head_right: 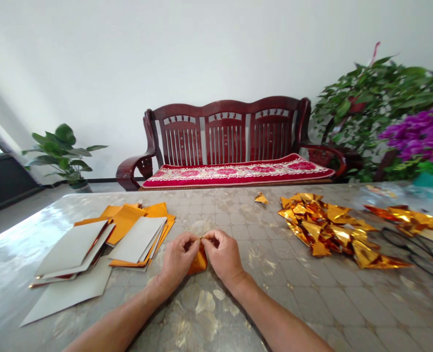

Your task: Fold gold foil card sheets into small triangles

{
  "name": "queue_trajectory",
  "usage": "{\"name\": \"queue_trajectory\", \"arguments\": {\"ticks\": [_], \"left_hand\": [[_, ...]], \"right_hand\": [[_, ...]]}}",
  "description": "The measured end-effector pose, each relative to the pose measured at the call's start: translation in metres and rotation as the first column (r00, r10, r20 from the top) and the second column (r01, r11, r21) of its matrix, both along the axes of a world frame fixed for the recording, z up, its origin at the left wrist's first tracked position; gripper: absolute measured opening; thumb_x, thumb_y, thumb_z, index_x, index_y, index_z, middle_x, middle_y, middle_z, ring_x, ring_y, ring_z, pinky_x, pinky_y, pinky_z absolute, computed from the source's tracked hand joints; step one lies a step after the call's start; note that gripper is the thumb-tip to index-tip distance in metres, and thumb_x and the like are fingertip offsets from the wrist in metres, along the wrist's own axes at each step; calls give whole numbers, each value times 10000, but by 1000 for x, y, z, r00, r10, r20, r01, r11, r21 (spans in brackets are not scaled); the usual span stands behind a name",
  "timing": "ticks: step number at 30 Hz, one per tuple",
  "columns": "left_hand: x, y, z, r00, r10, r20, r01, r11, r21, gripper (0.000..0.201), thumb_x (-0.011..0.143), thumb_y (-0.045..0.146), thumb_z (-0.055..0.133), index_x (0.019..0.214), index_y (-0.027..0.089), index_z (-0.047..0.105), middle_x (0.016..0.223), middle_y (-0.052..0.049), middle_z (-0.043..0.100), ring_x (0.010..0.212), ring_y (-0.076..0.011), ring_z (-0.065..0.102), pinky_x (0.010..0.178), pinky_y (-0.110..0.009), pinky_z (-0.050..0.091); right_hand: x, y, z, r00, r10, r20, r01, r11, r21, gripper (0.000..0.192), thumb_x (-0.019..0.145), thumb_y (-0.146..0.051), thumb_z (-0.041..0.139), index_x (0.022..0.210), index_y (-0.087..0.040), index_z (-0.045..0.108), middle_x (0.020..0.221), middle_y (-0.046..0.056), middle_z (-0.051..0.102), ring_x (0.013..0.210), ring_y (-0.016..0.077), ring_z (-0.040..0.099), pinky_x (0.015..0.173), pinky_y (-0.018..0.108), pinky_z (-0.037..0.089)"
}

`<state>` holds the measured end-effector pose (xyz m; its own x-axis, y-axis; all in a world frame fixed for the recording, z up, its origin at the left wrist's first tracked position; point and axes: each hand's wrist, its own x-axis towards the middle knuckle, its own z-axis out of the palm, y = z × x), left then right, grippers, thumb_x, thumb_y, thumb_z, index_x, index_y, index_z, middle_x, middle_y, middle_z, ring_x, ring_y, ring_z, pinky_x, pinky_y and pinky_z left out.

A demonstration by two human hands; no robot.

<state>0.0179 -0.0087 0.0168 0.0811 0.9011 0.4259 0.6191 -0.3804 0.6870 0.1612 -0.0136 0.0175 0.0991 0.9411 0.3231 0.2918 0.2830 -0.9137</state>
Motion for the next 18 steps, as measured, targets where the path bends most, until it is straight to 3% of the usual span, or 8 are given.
{"name": "queue_trajectory", "arguments": {"ticks": [4, 10, 18], "left_hand": [[-1, -1, 1, 1000, 0, -2, 0, 1000, 18, 191, 863, 196, 519, 700, 187, 620, 669, 24, 616, 639, -106, 556, 627, -201, 384], [-1, -2, 1, 999, 0, -38, 1, 1000, 19, 201, 862, 200, 509, 705, 191, 634, 687, 20, 624, 653, -110, 550, 638, -198, 384], [-2, 0, 0, 999, -54, -1, 54, 999, 9, 208, 877, 217, 519, 715, 195, 647, 696, 22, 639, 668, -111, 572, 647, -200, 393]], "right_hand": [[2, -3, 3, 998, 54, -29, -53, 998, 27, 180, 811, -329, 588, 780, -193, 701, 773, 39, 713, 746, 198, 639, 726, 283, 485], [7, 3, 4, 977, 150, -153, -158, 987, -42, 248, 793, -397, 598, 718, -178, 689, 613, 0, 616, 603, 154, 543, 594, 253, 443], [9, 8, 1, 942, 194, -273, -237, 963, -132, 240, 733, -397, 685, 700, -160, 695, 589, -20, 596, 570, 118, 492, 564, 234, 400]]}}
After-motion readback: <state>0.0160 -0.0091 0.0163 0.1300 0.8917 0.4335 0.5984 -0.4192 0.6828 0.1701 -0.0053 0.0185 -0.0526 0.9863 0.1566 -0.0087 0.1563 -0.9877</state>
